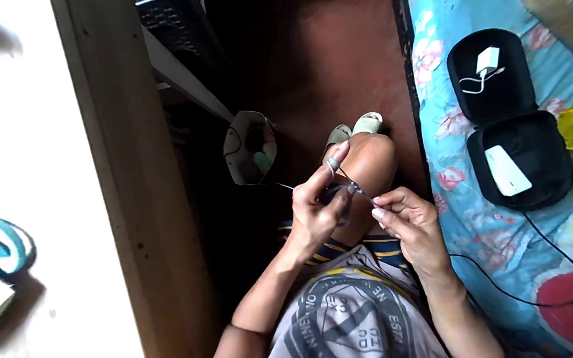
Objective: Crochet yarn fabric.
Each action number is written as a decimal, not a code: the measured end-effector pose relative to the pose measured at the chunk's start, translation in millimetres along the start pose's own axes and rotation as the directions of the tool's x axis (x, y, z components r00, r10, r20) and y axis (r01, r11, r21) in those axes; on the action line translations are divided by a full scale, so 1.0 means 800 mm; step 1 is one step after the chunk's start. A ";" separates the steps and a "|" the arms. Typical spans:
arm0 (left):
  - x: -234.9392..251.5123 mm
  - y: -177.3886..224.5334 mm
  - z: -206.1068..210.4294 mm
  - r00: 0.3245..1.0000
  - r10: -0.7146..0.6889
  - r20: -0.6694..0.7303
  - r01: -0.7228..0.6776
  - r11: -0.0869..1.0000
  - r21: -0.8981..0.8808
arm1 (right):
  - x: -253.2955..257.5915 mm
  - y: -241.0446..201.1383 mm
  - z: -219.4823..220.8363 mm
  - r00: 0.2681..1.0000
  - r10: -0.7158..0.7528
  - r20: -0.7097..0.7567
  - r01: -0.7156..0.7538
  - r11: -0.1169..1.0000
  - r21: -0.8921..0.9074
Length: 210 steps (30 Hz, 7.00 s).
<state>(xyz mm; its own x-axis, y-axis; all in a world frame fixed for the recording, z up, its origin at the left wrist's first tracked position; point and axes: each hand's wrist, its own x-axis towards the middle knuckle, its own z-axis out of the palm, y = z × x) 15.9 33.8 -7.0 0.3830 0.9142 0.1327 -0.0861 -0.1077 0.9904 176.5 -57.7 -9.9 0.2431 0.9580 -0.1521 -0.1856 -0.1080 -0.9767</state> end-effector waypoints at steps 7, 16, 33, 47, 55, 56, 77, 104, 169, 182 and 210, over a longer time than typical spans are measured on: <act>-0.010 -0.020 0.014 0.962 0.267 -0.048 -0.266 0.963 0.040 | 0.013 -0.014 0.019 0.995 0.095 0.017 -0.096 0.978 0.186; -0.001 0.006 -0.003 0.990 -0.120 -0.071 0.096 0.956 -0.278 | -0.002 0.017 0.016 0.783 -0.622 -0.020 0.422 0.554 -0.718; -0.007 -0.004 0.012 0.970 -0.182 0.160 0.212 0.957 -0.198 | 0.017 0.001 0.011 0.993 0.105 0.063 -0.119 0.944 0.306; 0.003 -0.015 -0.011 0.937 -0.301 0.177 0.343 0.888 -0.307 | 0.015 0.013 0.004 0.971 0.241 0.005 -0.218 0.866 0.450; 0.006 -0.023 -0.003 0.934 -0.289 0.209 0.327 0.928 -0.181 | 0.021 0.029 -0.007 0.978 0.207 -0.030 -0.198 0.963 0.181; 0.005 -0.026 -0.003 0.921 -0.325 0.213 0.371 0.901 -0.227 | 0.021 0.033 -0.008 0.978 0.209 -0.003 -0.202 0.948 0.245; -0.006 -0.044 -0.005 0.867 -0.444 0.224 0.485 0.856 -0.178 | 0.011 0.049 0.022 0.896 0.330 -0.298 -0.226 0.915 0.335; 0.000 -0.059 -0.004 0.899 -0.395 0.188 0.437 0.827 -0.353 | -0.007 0.067 0.012 0.982 0.175 -0.065 -0.144 0.930 0.337; -0.053 -0.066 -0.006 0.931 -0.351 0.102 0.360 0.927 -0.104 | -0.011 0.065 -0.013 0.995 0.096 0.028 -0.098 0.994 0.049; -0.049 -0.070 -0.020 0.903 -0.400 0.153 0.427 0.869 -0.248 | -0.014 0.070 -0.013 0.998 0.068 0.006 -0.068 0.994 0.088; -0.049 -0.065 -0.017 0.899 -0.415 0.142 0.437 0.873 -0.217 | -0.014 0.071 -0.011 0.998 0.064 -0.021 -0.062 0.994 0.086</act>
<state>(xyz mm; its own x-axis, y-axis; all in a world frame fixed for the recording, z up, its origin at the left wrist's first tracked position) -7.0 8.7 -64.6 0.5109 0.8105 -0.2865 -0.1075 0.3909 0.9141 171.7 -77.0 -64.9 0.2503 0.9434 -0.2174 -0.2814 -0.1440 -0.9487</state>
